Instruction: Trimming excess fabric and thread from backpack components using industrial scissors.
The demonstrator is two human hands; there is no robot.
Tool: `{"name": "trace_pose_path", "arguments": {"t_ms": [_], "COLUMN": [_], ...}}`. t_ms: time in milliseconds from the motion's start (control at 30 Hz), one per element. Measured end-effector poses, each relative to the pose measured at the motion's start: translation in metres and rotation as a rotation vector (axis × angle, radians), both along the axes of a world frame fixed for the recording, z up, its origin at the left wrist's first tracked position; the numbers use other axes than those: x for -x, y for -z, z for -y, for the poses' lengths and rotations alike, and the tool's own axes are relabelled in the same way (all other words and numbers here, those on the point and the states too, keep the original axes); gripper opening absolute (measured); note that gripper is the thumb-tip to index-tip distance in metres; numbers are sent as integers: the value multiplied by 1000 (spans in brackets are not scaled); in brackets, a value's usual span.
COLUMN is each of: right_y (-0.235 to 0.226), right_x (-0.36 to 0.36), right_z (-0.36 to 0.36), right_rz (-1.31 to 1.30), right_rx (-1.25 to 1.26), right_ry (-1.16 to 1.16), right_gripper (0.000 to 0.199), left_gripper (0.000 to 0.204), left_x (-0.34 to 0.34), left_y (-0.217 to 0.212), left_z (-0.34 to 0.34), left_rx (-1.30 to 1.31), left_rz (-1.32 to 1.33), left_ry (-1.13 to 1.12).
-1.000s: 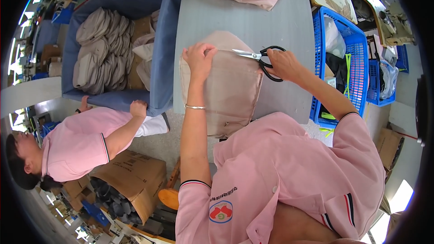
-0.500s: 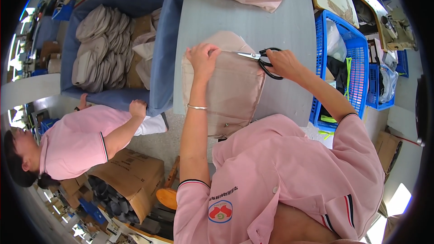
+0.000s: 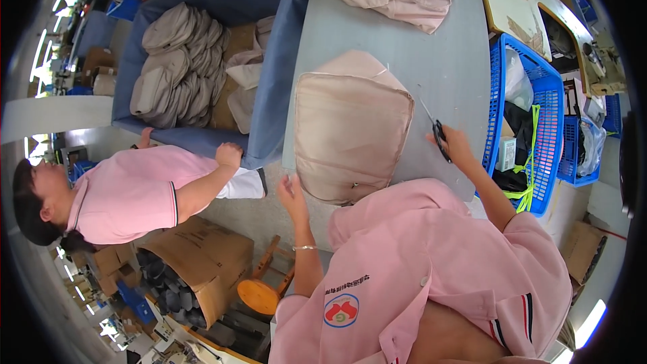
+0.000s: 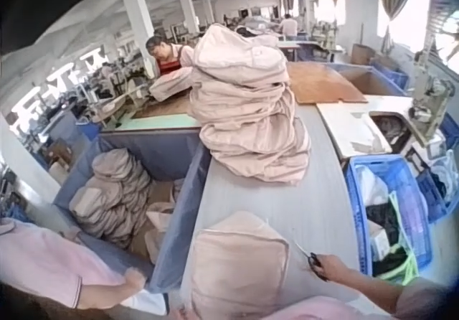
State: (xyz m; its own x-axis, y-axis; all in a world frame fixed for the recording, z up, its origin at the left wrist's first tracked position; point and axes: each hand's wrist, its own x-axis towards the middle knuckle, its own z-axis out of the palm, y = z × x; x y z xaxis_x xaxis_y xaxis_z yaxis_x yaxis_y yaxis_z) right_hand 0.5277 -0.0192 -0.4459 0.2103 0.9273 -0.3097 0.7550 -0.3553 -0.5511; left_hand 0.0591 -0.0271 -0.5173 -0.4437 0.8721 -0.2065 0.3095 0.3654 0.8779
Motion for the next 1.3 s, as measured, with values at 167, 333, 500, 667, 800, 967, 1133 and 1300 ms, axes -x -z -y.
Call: {"name": "trace_pose_path", "arguments": {"t_ms": [167,333,500,667,800,967,1133,1300], "right_y": [9,-21,-65,-100,-96,-93,-80,-69], "right_x": [31,44,53,71,78,87,86,97], "right_z": [25,9,-27,-59,-94,-143,-173,-182], "right_rz": [-42,-9,172,230,193,334,399,395], "right_rx": [-53,-314,-317,-358,-440,-477,-379,-333], "right_ry": [44,130,-25,-212,-229,-368,-472,-510], "right_gripper": [59,53,52,45,39,41,47,53], "left_gripper": [53,51,54,45,35,30,27,25], "left_x": [-28,-59,-76,-85,-96,-100,-98,-100], "left_y": [4,-29,-67,-79,-88,-95,-104,-97], "left_z": [29,-47,-187,-280,-293,-297,-298,-299], "left_rx": [155,-306,-576,-296,-199,-96,-60,-44], "left_rz": [239,-330,-392,3,117,320,414,421], "left_ry": [-93,94,409,830,867,871,925,916]}}
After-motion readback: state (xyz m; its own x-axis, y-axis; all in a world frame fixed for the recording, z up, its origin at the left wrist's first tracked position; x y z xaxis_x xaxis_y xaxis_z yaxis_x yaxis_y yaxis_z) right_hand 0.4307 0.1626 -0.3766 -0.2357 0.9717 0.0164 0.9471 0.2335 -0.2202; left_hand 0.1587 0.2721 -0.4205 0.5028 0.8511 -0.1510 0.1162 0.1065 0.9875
